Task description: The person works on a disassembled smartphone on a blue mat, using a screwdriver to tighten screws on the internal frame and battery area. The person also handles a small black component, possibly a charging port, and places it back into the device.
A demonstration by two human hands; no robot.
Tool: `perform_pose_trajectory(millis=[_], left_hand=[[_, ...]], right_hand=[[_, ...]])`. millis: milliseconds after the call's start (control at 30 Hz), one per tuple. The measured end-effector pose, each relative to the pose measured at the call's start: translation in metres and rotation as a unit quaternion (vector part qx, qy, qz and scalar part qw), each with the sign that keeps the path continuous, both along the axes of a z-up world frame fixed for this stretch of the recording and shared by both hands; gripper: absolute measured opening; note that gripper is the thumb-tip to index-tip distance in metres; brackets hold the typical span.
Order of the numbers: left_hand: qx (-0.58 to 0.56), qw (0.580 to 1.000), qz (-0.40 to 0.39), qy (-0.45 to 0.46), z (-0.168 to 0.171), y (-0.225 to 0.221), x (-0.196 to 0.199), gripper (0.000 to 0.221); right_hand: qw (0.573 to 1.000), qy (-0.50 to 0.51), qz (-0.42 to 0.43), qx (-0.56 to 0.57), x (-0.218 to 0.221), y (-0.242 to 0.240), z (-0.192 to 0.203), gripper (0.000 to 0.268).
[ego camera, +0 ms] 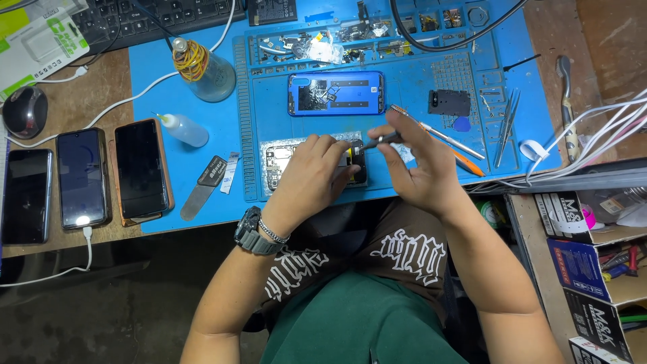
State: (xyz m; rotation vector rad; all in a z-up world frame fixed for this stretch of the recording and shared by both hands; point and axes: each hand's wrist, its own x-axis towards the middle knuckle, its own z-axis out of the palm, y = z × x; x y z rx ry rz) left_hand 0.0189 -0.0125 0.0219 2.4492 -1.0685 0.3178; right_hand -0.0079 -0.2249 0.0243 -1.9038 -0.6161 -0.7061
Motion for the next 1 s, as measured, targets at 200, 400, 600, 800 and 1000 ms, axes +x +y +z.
perform_pose_trajectory(millis=[200, 400, 600, 800, 1000], left_hand=[[0.091, 0.995, 0.037, -0.032, -0.031, 0.001, -0.01, 0.026], [0.112, 0.993, 0.034, -0.028, -0.023, 0.003, -0.016, 0.031], [0.114, 0.993, 0.038, -0.008, -0.018, 0.001, -0.017, 0.032], [0.127, 0.991, 0.038, -0.002, -0.017, 0.001, -0.017, 0.033], [0.134, 0.99, 0.038, 0.007, -0.015, 0.001, -0.019, 0.034]], right_hand=[[0.999, 0.008, 0.02, 0.027, 0.019, -0.002, -0.018, 0.047], [0.999, 0.026, 0.026, 0.015, 0.021, 0.002, -0.019, 0.046], [0.997, 0.034, 0.042, -0.047, 0.028, -0.002, -0.008, 0.045], [0.996, 0.045, 0.053, -0.061, 0.036, -0.001, 0.006, 0.035], [0.994, 0.069, 0.07, -0.041, 0.03, 0.006, 0.015, 0.036]])
